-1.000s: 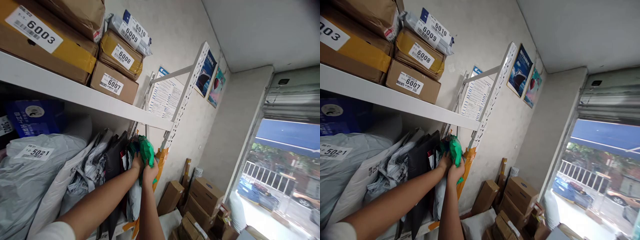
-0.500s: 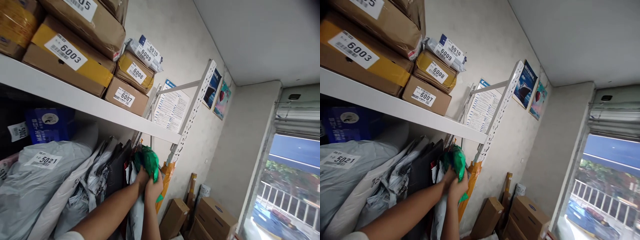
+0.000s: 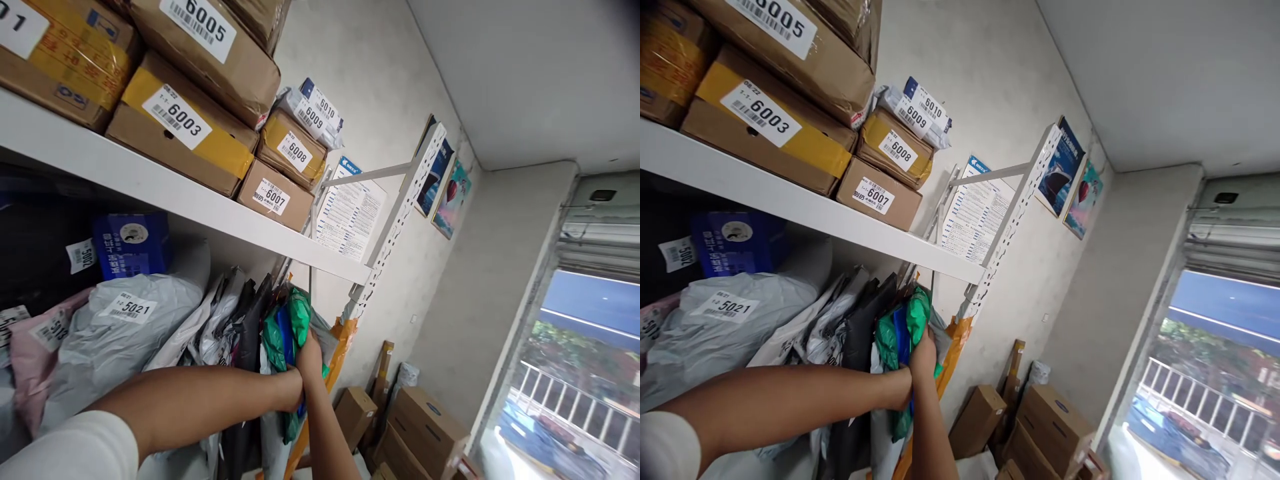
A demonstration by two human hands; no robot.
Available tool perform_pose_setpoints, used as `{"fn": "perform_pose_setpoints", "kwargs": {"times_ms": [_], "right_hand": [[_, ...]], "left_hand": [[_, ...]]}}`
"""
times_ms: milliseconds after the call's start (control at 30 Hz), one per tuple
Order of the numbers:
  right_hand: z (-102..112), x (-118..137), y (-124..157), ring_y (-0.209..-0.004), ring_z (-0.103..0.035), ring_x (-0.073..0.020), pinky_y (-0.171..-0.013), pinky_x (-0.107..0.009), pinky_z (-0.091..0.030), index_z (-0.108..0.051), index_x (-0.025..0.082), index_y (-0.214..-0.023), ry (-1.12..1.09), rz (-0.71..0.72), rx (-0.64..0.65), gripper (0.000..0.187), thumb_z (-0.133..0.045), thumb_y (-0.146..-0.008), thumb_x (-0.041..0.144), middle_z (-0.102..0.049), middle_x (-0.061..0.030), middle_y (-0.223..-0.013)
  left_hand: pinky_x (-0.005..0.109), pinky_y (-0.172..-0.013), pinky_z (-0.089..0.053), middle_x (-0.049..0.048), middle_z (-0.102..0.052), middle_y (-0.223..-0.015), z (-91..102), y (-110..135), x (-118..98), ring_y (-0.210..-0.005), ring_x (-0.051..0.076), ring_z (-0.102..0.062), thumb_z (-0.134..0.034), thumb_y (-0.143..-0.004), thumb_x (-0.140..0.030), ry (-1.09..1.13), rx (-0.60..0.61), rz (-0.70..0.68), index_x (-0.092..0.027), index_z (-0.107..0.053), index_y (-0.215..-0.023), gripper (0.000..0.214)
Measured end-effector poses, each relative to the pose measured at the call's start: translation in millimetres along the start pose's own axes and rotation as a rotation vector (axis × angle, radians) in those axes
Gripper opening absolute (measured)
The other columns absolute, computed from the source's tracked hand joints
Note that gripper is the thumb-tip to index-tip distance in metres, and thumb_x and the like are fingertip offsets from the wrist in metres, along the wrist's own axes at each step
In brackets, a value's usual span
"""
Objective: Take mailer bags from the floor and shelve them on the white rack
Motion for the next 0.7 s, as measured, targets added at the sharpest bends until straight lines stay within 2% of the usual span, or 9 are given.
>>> {"fn": "perform_pose_setpoints", "kwargs": {"times_ms": [67, 133, 200, 300, 367, 467, 567, 633, 700], "right_hand": [[-9.1, 0.9, 3.9, -0.118, -0.057, -0.0223, -0.098, -0.03, -0.044, -0.044, 0.013, -0.139, 0.048, 0.01, 0.005, 0.061, -0.033, -0.081, -0.001, -0.056, -0.0166, -0.132], [-18.4, -2.7, 14.4, -0.112, -0.061, -0.0225, -0.093, -0.031, -0.048, -0.044, 0.014, -0.139, 0.095, 0.002, 0.017, 0.059, -0.031, -0.083, 0.0, -0.059, -0.0179, -0.127], [-24.9, -9.0, 27.7, -0.1, -0.066, -0.0253, -0.085, -0.036, -0.052, -0.044, 0.01, -0.139, 0.139, -0.034, 0.016, 0.059, -0.028, -0.083, -0.001, -0.063, -0.0225, -0.116], [-26.1, -13.2, 39.9, -0.092, -0.067, -0.0334, -0.08, -0.047, -0.052, -0.04, 0.0, -0.139, 0.173, -0.07, -0.005, 0.061, -0.035, -0.078, 0.0, -0.064, -0.0284, -0.103], [-22.8, -10.9, 42.2, -0.095, -0.065, -0.0365, -0.082, -0.049, -0.05, -0.038, -0.003, -0.139, 0.15, -0.054, -0.009, 0.065, -0.044, -0.075, 0.005, -0.063, -0.0291, -0.104], [-17.7, -10.9, 59.0, -0.109, -0.059, -0.0347, -0.092, -0.045, -0.048, -0.038, -0.003, -0.138, 0.08, -0.025, -0.023, 0.065, -0.05, -0.077, 0.017, -0.059, -0.0281, -0.117], [-15.9, -19.7, 115.8, -0.128, -0.044, -0.0305, -0.103, -0.044, -0.039, -0.041, 0.004, -0.133, -0.041, -0.024, -0.2, 0.056, -0.043, -0.086, 0.034, -0.048, -0.0241, -0.134], [-18.0, -31.7, 170.1, -0.111, -0.055, -0.0275, -0.096, -0.043, -0.044, -0.051, 0.009, -0.116, -0.261, -0.095, -0.482, 0.044, -0.04, -0.088, 0.04, -0.06, -0.0195, -0.112], [-50.4, -34.3, 204.6, -0.097, -0.061, -0.0242, -0.09, -0.038, -0.048, -0.056, 0.013, -0.104, -0.401, -0.173, -0.388, 0.035, -0.038, -0.09, 0.04, -0.064, -0.016, -0.1]], "left_hand": [[0.037, -0.091, -0.05, 0.0, -0.07, -0.077, 13.9, 24.3, 6.1, -0.086, 0.017, -0.065, -0.068, -0.08, -0.022, 0.047, -0.006, -0.054, -0.021, -0.07, -0.075, 0.005], [0.041, -0.109, -0.037, 0.0018, -0.073, -0.095, 38.0, 48.8, 24.9, -0.108, 0.018, -0.059, -0.055, -0.087, -0.019, 0.064, -0.093, 0.032, -0.025, -0.072, -0.09, 0.018], [0.056, -0.114, -0.026, 0.0093, -0.057, -0.132, 62.6, 70.8, 52.1, -0.133, 0.028, -0.04, -0.044, -0.092, -0.022, 0.076, -0.172, 0.271, -0.024, -0.062, -0.12, 0.034], [0.054, -0.111, -0.029, 0.0249, -0.024, -0.152, 85.6, 90.7, 85.3, -0.14, 0.038, -0.025, -0.039, -0.089, -0.011, 0.104, -0.161, 0.66, -0.007, -0.036, -0.143, 0.054], [0.05, -0.107, -0.034, 0.0318, -0.031, -0.146, 90.8, 87.8, 96.9, -0.134, 0.037, -0.037, -0.032, -0.088, -0.003, 0.134, -0.085, 0.784, 0.0, -0.029, -0.144, 0.056], [0.047, -0.098, -0.043, 0.0225, -0.054, -0.129, 86.6, 71.8, 112.9, -0.115, 0.029, -0.055, -0.04, -0.092, -0.016, 0.228, 0.069, 0.867, -0.007, -0.035, -0.141, 0.05], [0.043, -0.087, -0.051, 0.0146, -0.053, -0.13, 78.3, 57.1, 129.0, -0.106, 0.024, -0.059, -0.055, -0.089, -0.037, 0.35, 0.215, 0.901, -0.015, -0.044, -0.134, 0.05], [0.042, -0.085, -0.053, 0.0132, -0.055, -0.127, 75.6, 49.0, 136.2, -0.106, 0.024, -0.059, -0.057, -0.088, -0.039, 0.402, 0.293, 0.898, -0.016, -0.046, -0.131, 0.049], [0.044, -0.088, -0.053, 0.0124, -0.056, -0.126, 75.2, 41.8, 140.1, -0.108, 0.024, -0.059, -0.059, -0.088, -0.034, 0.419, 0.363, 0.885, -0.016, -0.046, -0.131, 0.048]]}}
Point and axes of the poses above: each hand's wrist, its own y-axis away from the middle knuckle, its own z-axis out of the back of the hand, x = y × z, the point moved 7 cm from there along -y, towards the middle knuckle
